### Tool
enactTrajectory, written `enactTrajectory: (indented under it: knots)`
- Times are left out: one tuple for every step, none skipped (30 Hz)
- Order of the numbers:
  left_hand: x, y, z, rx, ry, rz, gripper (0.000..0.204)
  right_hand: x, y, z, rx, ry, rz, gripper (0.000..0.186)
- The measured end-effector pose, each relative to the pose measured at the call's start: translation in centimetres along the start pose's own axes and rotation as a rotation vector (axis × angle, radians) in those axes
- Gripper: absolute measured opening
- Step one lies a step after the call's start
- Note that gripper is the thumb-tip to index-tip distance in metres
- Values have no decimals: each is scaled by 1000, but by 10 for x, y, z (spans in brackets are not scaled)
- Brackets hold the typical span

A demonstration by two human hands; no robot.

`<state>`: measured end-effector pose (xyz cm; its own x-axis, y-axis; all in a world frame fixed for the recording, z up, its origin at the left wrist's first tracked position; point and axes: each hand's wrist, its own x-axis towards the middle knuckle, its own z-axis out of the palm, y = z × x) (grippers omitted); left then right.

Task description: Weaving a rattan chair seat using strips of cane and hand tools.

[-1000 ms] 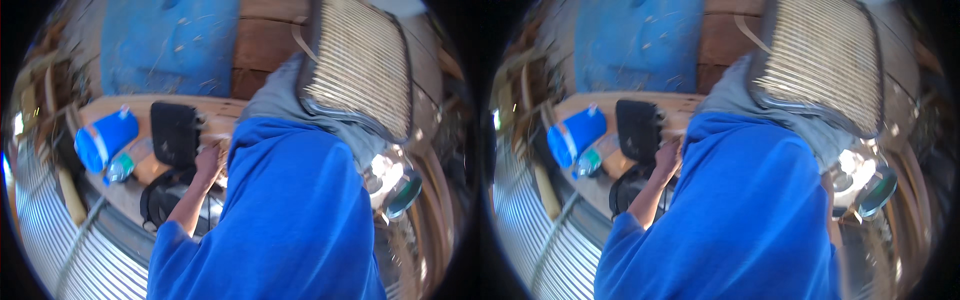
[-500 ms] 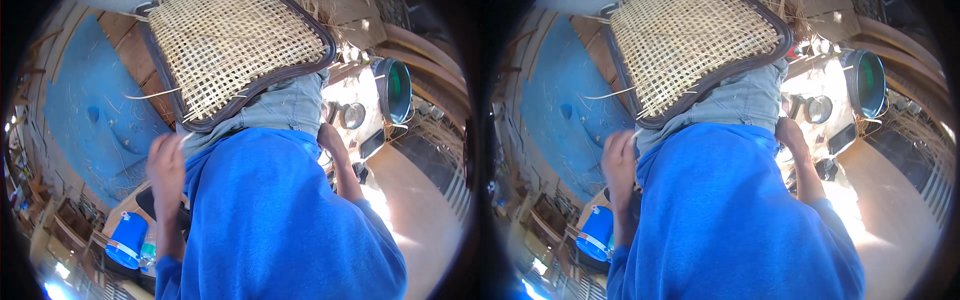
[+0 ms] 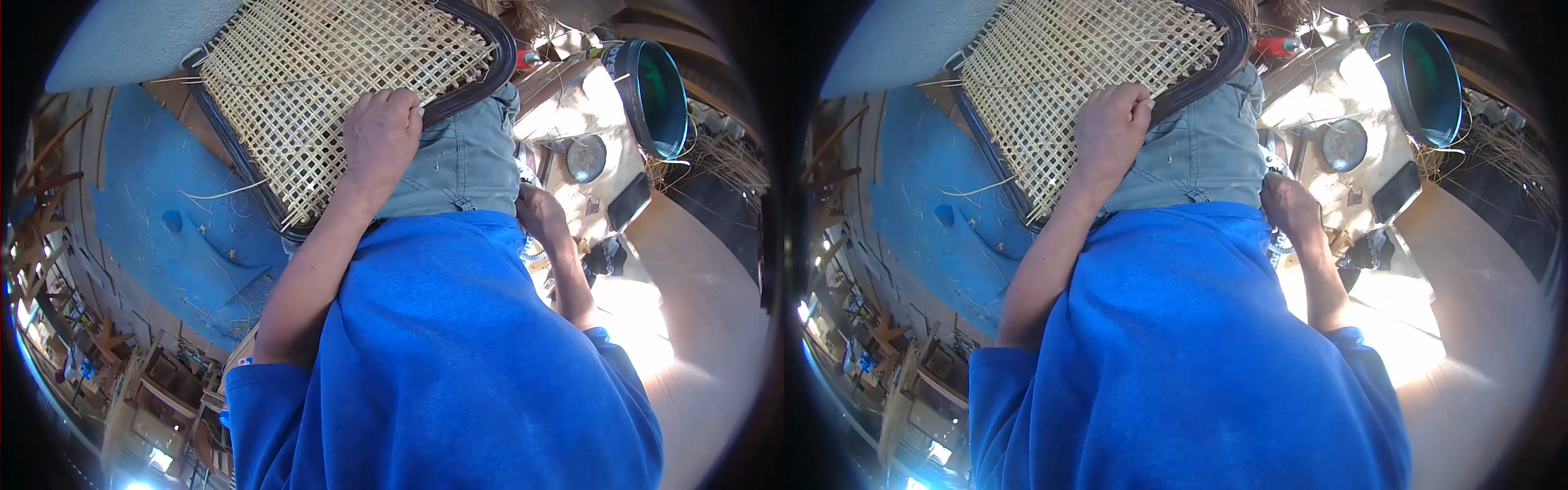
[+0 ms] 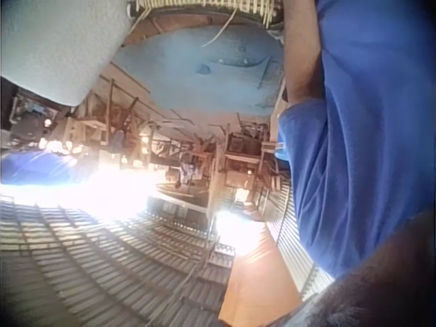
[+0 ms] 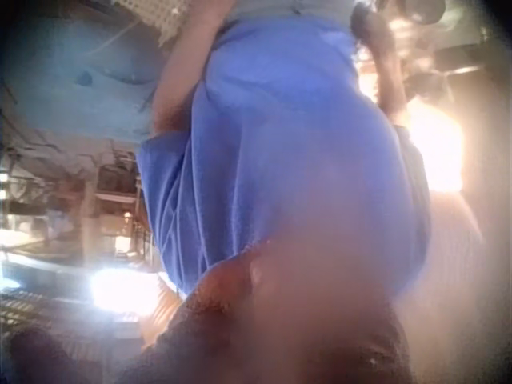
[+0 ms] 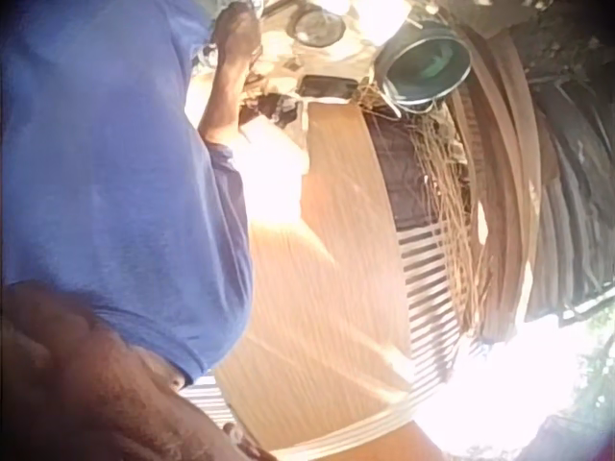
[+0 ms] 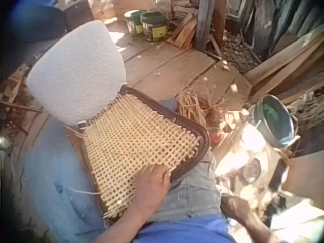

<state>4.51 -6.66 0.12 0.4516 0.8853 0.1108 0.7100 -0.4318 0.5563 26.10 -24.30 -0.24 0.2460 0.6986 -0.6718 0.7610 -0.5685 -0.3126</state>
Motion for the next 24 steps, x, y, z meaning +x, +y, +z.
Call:
enactTrajectory:
  knots:
    - [0, -1, 1, 1, -8, -2, 4, -3, -3, -6, 93, -51, 3, 20]
    - [1, -3, 3, -25, 5, 9, 4, -5, -5, -11, 185, -102, 5, 21]
    - [1, -4, 2, -49, 20, 16, 4, -9, -5, -13, 185, -111, 4, 21]
    - [1, -5, 2, -47, 17, 8, 4, -14, -5, -15, 257, -20, -46, 22]
    - [1, -6, 1, -53, 20, 2, 4, -15, -6, -18, 328, 70, -97, 23]
    - [1, -4, 2, -70, 18, 0, 5, -18, -11, -26, 322, 65, -87, 23]
    - [1, -5, 2, -72, 16, -8, 5, -16, -22, -35, 490, 111, -27, 25]
    - [1, -6, 2, -75, 18, -4, 5, -13, -34, -45, 656, 157, 34, 27]
    - [1, -7, 2, -84, 21, 1, 5, -11, -45, -54, 817, 207, 100, 29]
    - [0, -6, 2, -89, 20, -7, 5, -7, -50, -59, 809, 203, 104, 29]
    - [0, -5, 2, -104, 18, 0, 5, -2, -55, -62, 792, 291, -146, 26]
    - [0, -6, 1, -117, 20, 3, 5, 3, -63, -67, 766, 371, -402, 24]
    - [-1, -8, 3, -120, 24, -7, 5, 5, -83, -68, 926, 350, -358, 19]
    - [-1, -10, 4, -114, 49, 29, 5, 7, -95, -70, 897, 332, -398, 19]
    - [-2, -11, 5, -112, 75, 64, 6, 9, -106, -73, 865, 313, -435, 19]
    - [-1, -12, 6, -118, 79, 57, 6, 11, -118, -76, 889, 284, -434, 21]
    - [-1, -14, 6, -83, 76, 105, 7, 13, -123, -78, 881, 281, -434, 21]
    - [-1, -14, 5, -47, 73, 154, 8, 16, -127, -81, 709, 224, -356, 21]
    - [-1, -14, 4, -52, 76, 149, 8, 19, -130, -81, 538, 167, -277, 22]
    - [-2, -15, 3, -58, 77, 175, 10, 23, -130, -75, 536, 219, -318, 23]
    - [-2, -15, 3, -64, 79, 201, 11, 24, -131, -73, 529, 218, -318, 23]
    - [-2, -15, 3, -69, 82, 196, 11, 24, -132, -72, 529, 249, -366, 22]
    - [-1, -15, 4, -58, 90, 210, 12, 25, -133, -72, 530, 280, -414, 21]
    - [-1, -15, 4, -47, 97, 223, 12, 25, -137, -72, 583, 292, -460, 20]
